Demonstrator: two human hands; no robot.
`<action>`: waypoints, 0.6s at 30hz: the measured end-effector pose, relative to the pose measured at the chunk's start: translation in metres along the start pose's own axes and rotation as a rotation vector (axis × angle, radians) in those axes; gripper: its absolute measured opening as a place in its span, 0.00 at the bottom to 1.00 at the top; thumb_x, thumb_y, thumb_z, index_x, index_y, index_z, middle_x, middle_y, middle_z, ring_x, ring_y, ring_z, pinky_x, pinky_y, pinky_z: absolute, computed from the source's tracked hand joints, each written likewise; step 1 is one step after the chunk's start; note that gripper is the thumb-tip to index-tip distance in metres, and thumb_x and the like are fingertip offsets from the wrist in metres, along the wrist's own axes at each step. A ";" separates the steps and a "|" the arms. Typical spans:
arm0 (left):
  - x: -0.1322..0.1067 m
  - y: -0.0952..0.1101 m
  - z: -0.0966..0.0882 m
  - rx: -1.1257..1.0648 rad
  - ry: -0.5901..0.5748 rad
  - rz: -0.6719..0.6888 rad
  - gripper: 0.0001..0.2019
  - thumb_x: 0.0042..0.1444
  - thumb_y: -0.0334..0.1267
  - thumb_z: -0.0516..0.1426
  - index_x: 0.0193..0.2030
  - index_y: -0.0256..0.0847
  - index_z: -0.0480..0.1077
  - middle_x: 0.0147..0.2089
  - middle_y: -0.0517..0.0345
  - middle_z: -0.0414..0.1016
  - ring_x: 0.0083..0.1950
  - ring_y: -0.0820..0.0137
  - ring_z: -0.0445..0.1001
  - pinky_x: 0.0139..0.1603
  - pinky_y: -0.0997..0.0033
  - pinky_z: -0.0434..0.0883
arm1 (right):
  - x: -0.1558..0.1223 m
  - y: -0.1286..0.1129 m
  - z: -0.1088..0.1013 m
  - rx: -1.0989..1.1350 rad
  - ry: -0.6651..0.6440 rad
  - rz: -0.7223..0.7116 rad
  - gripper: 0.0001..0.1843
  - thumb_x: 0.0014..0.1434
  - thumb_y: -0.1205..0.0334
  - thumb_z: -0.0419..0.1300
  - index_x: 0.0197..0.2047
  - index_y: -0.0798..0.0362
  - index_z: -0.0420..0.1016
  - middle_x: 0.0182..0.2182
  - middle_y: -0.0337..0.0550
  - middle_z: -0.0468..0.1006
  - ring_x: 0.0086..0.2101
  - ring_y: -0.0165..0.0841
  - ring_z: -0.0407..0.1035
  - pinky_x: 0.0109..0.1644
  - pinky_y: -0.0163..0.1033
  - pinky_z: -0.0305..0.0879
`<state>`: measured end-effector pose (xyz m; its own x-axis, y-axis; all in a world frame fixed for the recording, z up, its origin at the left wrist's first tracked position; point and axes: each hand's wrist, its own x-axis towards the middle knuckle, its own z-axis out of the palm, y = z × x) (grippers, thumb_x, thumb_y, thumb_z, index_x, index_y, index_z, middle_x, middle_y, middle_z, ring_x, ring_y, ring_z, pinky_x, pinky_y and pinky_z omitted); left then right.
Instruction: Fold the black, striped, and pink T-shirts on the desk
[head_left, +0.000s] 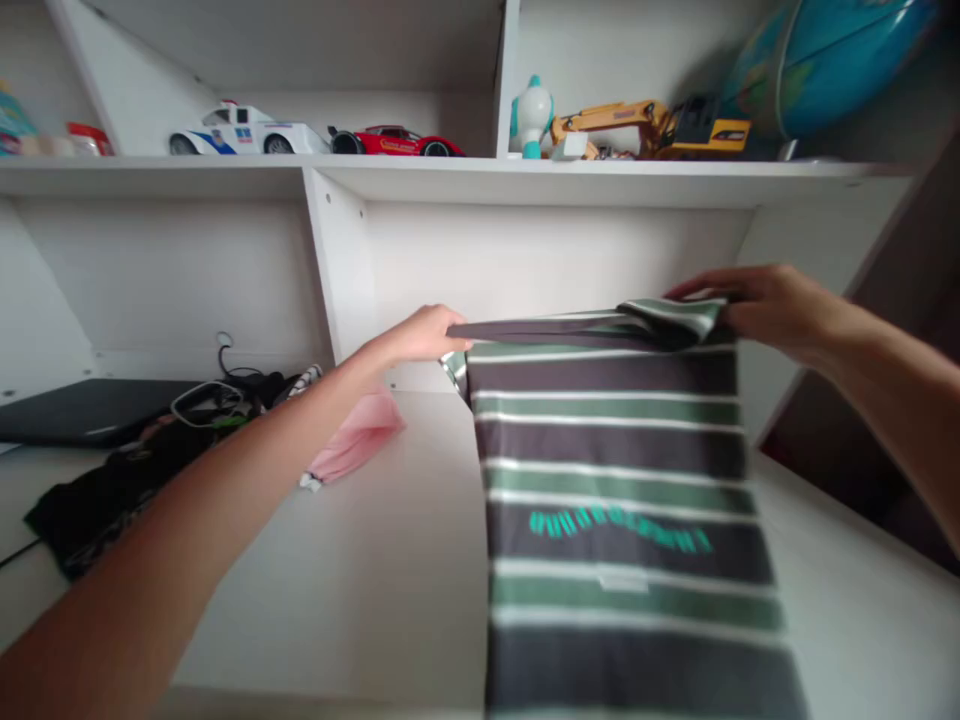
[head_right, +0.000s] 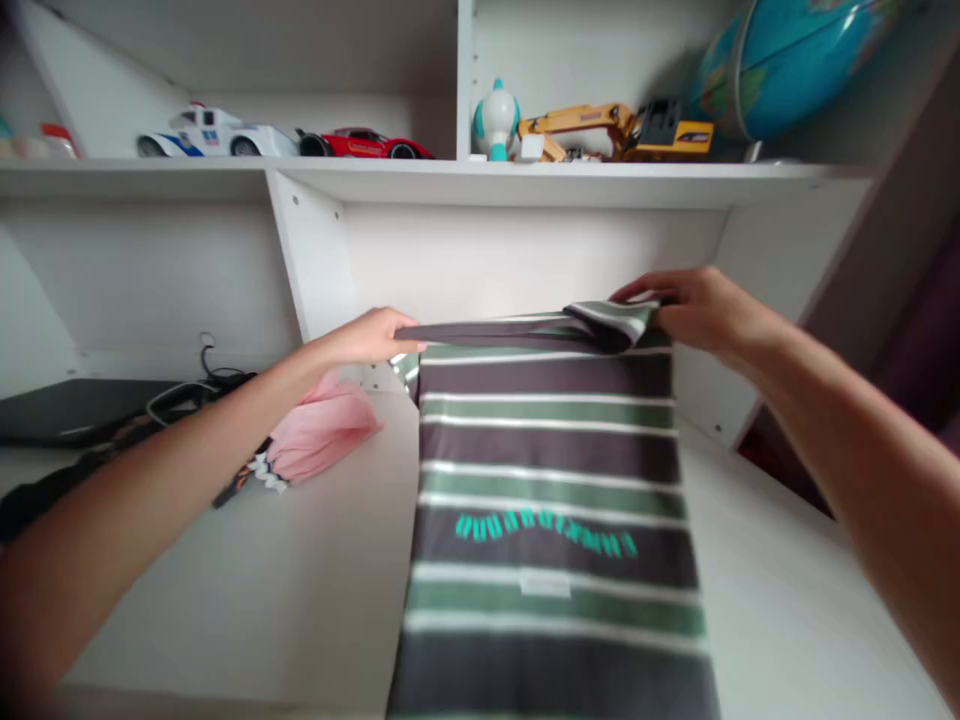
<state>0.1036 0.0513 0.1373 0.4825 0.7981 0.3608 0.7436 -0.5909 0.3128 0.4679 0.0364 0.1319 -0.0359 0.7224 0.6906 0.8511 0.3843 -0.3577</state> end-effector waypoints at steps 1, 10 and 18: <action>0.017 -0.002 -0.005 0.099 0.108 -0.026 0.10 0.49 0.38 0.56 0.31 0.33 0.74 0.24 0.60 0.69 0.29 0.71 0.66 0.29 0.75 0.60 | 0.010 -0.003 -0.001 0.013 0.042 0.044 0.12 0.60 0.68 0.53 0.44 0.65 0.73 0.28 0.42 0.75 0.24 0.24 0.67 0.30 0.34 0.63; -0.022 0.037 -0.026 0.464 0.430 0.137 0.11 0.53 0.33 0.52 0.41 0.39 0.72 0.37 0.57 0.75 0.39 0.67 0.71 0.40 0.71 0.62 | -0.031 -0.027 -0.009 0.025 0.354 -0.242 0.12 0.48 0.67 0.50 0.34 0.58 0.72 0.29 0.41 0.75 0.32 0.29 0.68 0.31 0.32 0.60; -0.112 0.008 0.081 0.122 -0.714 0.143 0.17 0.51 0.42 0.58 0.49 0.47 0.71 0.41 0.56 0.77 0.40 0.64 0.75 0.35 0.73 0.67 | -0.176 0.085 0.049 0.176 -0.846 0.175 0.17 0.56 0.50 0.54 0.50 0.31 0.68 0.47 0.40 0.75 0.44 0.37 0.71 0.45 0.37 0.68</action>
<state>0.0934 -0.0332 0.0279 0.7312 0.6212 -0.2818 0.6772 -0.7107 0.1907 0.5210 -0.0303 -0.0511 -0.3482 0.9358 -0.0556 0.7902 0.2611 -0.5545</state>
